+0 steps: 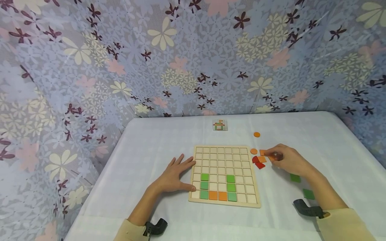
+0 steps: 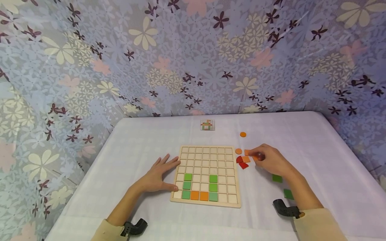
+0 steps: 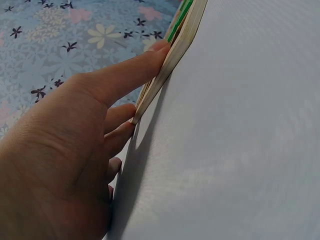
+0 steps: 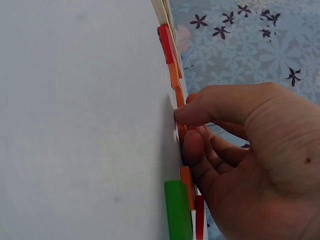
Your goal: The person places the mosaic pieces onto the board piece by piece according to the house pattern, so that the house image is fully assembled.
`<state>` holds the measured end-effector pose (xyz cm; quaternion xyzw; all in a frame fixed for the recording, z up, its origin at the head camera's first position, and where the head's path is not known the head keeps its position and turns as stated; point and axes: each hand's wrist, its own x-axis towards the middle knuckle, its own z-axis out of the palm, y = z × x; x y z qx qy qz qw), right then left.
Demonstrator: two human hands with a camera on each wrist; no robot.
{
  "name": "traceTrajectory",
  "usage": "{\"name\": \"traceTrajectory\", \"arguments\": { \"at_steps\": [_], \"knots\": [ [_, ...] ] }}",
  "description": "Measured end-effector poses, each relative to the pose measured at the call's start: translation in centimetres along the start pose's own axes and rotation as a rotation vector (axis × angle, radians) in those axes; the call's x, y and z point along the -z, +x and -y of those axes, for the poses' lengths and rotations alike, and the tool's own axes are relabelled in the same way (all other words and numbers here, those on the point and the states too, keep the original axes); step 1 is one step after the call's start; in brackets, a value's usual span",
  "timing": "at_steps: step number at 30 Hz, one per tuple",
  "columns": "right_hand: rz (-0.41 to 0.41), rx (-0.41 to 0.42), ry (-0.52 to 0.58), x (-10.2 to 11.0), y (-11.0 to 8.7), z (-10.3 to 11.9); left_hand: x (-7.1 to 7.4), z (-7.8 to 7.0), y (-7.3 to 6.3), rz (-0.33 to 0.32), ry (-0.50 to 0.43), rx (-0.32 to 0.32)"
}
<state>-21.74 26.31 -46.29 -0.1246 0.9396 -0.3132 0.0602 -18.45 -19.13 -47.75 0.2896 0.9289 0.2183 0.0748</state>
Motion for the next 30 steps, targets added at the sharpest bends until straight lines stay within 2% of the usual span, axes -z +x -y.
{"name": "traceTrajectory", "arguments": {
  "at_steps": [13, 20, 30],
  "knots": [
    [0.006, 0.032, 0.001, 0.6, -0.3, -0.6, 0.1, -0.2, 0.0, -0.011, -0.012, -0.015],
    [0.009, 0.024, -0.010, 0.6, -0.5, -0.3, -0.1, 0.0, -0.1, -0.005, -0.009, -0.003],
    [0.034, 0.021, -0.021, 0.6, -0.4, -1.1, 0.0, -0.1, 0.0, 0.000, -0.006, 0.002]
  ]
}}
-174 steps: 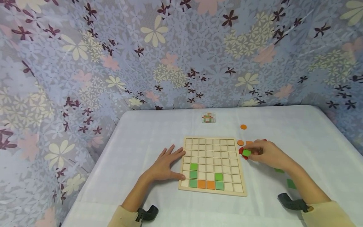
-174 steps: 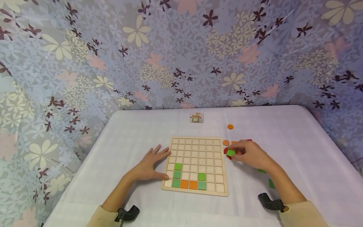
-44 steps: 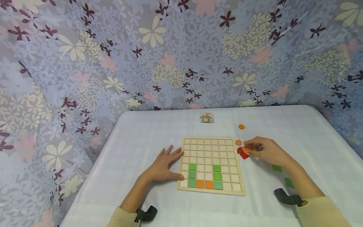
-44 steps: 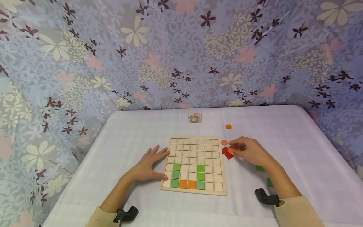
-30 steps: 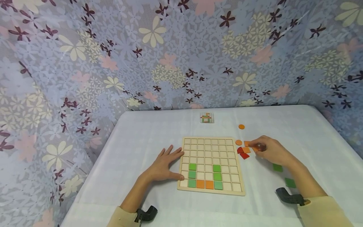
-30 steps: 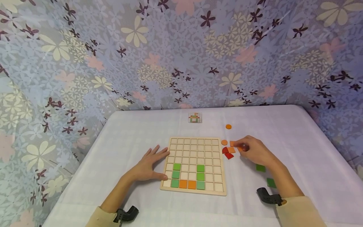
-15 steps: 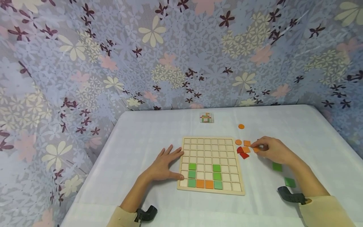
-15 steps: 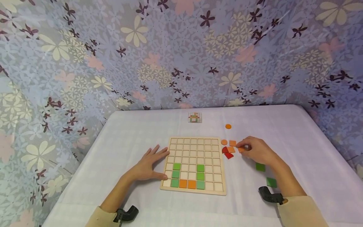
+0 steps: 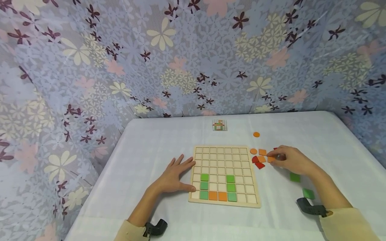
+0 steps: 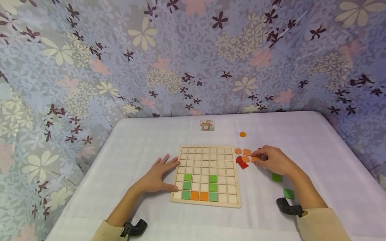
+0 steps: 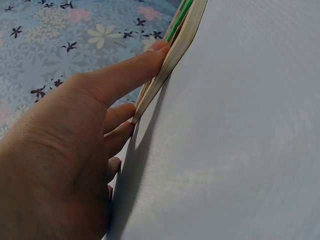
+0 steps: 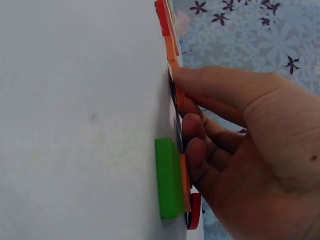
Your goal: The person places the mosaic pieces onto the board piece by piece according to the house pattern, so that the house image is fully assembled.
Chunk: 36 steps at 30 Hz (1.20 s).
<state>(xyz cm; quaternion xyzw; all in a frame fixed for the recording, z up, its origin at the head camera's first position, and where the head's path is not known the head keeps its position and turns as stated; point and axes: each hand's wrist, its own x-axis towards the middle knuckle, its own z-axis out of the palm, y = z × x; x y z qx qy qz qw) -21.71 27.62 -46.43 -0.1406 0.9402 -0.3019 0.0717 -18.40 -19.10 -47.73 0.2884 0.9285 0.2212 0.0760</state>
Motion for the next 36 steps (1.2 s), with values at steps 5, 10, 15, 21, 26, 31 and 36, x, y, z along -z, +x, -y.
{"name": "traceTrajectory", "arguments": {
  "at_steps": [5, 10, 15, 21, 26, 31, 36],
  "knots": [
    [0.005, 0.002, -0.012, 0.0, 0.2, 0.3, 0.0, 0.2, -0.1, -0.005, 0.003, -0.003],
    [0.003, 0.009, -0.019, 0.1, 0.2, 0.7, 0.1, 0.2, 0.0, -0.008, 0.009, -0.001],
    [-0.006, 0.039, 0.002, 0.1, 0.1, 1.2, 0.2, 0.1, 0.0, -0.005, 0.007, 0.003],
    [-0.009, 0.078, 0.025, 0.0, 0.1, 1.9, 0.0, 0.0, 0.0, 0.002, 0.009, 0.006],
    [0.001, 0.105, 0.058, -0.6, 0.0, 2.6, -0.3, 0.2, 0.2, 0.003, 0.007, 0.006],
    [0.019, 0.145, 0.051, -0.9, 0.1, 3.3, -0.4, 0.3, 0.2, 0.004, 0.013, 0.013],
    [0.027, 0.156, 0.050, -1.0, 0.2, 4.2, -0.2, 0.3, 0.0, 0.002, 0.013, 0.016]
  ]
}}
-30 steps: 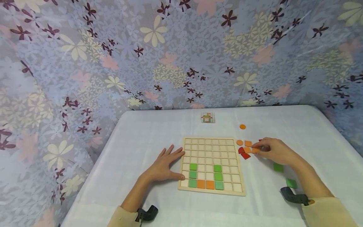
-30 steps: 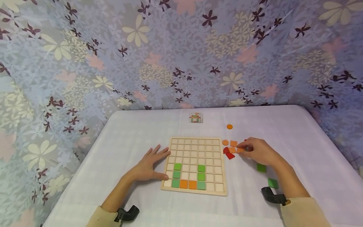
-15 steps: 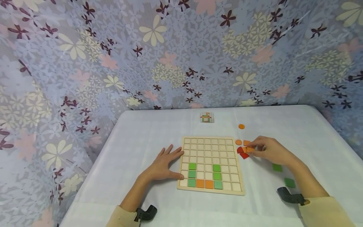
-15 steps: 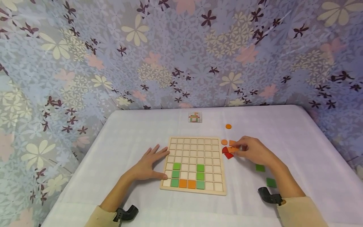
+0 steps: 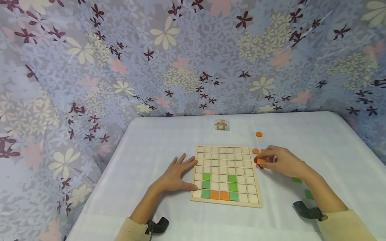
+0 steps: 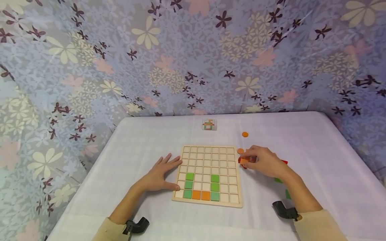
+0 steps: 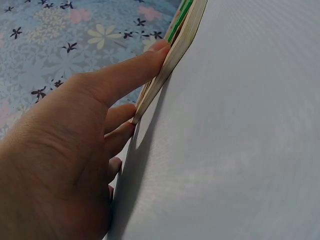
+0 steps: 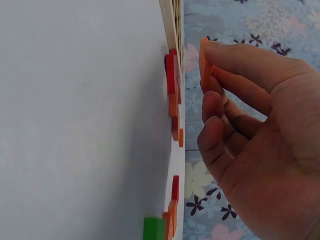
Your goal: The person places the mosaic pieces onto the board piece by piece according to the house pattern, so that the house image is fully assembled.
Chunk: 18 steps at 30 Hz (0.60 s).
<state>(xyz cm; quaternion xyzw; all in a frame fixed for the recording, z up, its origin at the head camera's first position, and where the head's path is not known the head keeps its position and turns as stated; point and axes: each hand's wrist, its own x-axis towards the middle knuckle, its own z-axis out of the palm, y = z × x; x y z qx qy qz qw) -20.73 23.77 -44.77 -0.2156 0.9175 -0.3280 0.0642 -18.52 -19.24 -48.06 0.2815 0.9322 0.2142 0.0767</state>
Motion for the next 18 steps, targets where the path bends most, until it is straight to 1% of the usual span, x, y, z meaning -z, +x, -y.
{"name": "traceTrajectory", "arguments": {
  "at_steps": [3, 7, 14, 18],
  "knots": [
    [0.006, 0.011, -0.011, -0.1, -0.1, 0.2, -0.1, -0.1, 0.2, 0.002, -0.002, -0.001],
    [0.011, 0.038, -0.014, -0.5, 0.3, 0.5, 0.0, -0.2, 0.2, 0.001, 0.005, 0.008],
    [0.043, 0.045, -0.002, -1.1, 0.8, 1.1, 0.1, -0.3, 0.1, -0.003, -0.007, 0.003],
    [0.049, 0.079, 0.017, -1.5, 1.3, 1.7, 0.1, -0.4, 0.0, -0.007, -0.018, -0.003]
  ]
}}
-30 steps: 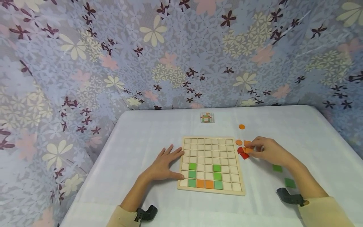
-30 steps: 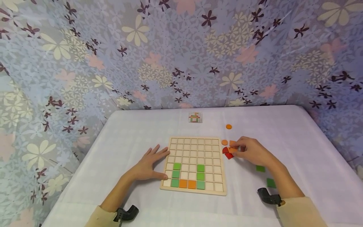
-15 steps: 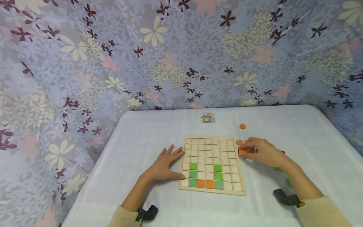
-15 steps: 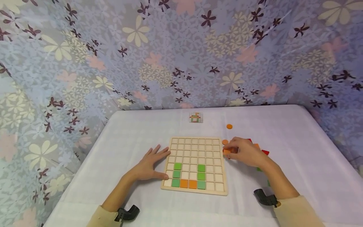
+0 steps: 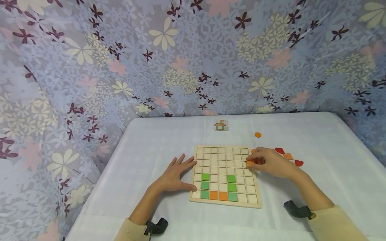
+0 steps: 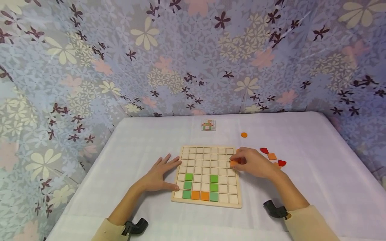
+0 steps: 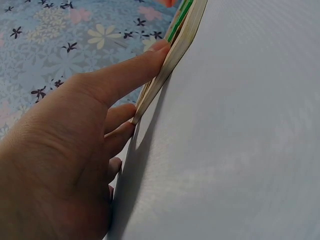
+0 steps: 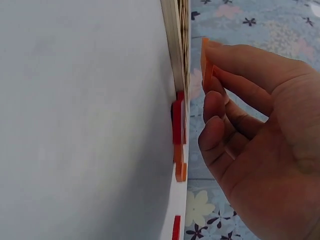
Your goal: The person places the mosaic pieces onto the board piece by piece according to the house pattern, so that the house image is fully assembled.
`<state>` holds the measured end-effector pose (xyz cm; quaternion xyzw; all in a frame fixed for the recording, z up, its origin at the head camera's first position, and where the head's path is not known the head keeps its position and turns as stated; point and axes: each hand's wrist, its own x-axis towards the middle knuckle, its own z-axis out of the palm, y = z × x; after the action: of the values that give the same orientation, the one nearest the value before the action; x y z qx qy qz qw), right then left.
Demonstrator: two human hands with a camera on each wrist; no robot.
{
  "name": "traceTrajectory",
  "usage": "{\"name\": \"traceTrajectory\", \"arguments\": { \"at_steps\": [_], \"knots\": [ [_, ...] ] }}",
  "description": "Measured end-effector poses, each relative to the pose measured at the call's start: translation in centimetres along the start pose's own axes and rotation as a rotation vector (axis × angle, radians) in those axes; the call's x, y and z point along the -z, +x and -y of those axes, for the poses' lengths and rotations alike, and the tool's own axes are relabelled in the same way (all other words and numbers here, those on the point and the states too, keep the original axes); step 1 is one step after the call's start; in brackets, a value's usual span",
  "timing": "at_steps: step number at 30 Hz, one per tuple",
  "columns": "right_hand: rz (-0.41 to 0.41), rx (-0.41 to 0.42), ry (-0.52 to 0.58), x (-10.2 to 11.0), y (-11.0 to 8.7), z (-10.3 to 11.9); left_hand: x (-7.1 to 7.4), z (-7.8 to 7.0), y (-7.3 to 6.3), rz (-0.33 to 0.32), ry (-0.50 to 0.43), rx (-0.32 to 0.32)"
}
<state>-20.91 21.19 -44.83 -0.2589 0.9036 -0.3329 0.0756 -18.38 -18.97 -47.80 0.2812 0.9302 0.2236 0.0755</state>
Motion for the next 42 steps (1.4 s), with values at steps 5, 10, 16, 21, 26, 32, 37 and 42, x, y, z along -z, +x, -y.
{"name": "traceTrajectory", "arguments": {
  "at_steps": [5, 10, 16, 21, 26, 32, 37, 42],
  "knots": [
    [0.016, 0.020, 0.030, -0.4, 0.6, 0.6, 0.0, 0.0, 0.1, -0.003, -0.010, -0.011],
    [0.026, 0.024, 0.025, -0.9, 1.1, 1.1, 0.0, 0.1, 0.1, -0.002, 0.003, -0.007],
    [0.048, 0.043, 0.026, -1.4, 1.4, 1.6, 0.0, 0.1, 0.1, 0.008, 0.007, 0.003],
    [0.046, 0.115, 0.025, -1.7, 1.5, 1.8, 0.1, 0.1, 0.1, 0.005, 0.001, 0.003],
    [0.054, 0.155, 0.018, -2.1, 1.7, 2.1, 0.0, 0.1, 0.1, 0.004, 0.003, 0.000],
    [0.056, 0.152, -0.002, -2.5, 1.9, 2.7, 0.0, 0.2, 0.1, 0.002, 0.007, 0.006],
    [0.047, 0.142, -0.028, -3.0, 2.0, 3.0, -0.1, 0.2, 0.1, 0.004, 0.006, 0.011],
    [0.034, 0.147, -0.031, -3.3, 2.1, 3.0, 0.0, 0.1, 0.1, 0.002, 0.004, 0.000]
  ]
}}
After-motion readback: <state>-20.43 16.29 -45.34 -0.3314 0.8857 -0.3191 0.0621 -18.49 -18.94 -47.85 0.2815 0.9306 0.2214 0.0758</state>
